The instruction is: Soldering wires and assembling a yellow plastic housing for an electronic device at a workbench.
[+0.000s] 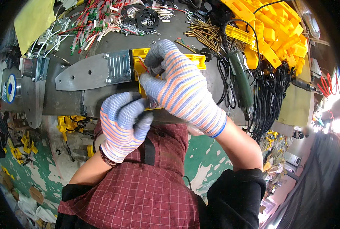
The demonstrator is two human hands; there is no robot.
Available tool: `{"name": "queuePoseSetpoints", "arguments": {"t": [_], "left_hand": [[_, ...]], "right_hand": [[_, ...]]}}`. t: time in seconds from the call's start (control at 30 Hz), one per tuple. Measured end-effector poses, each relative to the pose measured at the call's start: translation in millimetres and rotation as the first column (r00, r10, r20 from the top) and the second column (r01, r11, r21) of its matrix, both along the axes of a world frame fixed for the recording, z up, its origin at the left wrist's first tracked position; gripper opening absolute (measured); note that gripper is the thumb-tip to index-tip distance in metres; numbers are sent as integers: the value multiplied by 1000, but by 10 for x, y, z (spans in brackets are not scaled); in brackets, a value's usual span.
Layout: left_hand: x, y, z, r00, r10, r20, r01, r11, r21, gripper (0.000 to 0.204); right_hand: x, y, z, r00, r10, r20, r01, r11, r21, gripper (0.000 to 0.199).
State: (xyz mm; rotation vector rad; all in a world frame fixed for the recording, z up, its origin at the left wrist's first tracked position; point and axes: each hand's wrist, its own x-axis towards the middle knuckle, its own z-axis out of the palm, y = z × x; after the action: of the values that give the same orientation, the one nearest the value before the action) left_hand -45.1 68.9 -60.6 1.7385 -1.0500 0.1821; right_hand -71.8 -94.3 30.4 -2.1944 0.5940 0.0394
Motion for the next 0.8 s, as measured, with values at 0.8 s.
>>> {"name": "queuePoseSetpoints", "arguments": {"t": [0.8], "left_hand": [[233,-128,288,954,29,-298,19,988,154,23]], "right_hand": [[-40,-129,12,997,-16,73,-8,948,318,23]]}}
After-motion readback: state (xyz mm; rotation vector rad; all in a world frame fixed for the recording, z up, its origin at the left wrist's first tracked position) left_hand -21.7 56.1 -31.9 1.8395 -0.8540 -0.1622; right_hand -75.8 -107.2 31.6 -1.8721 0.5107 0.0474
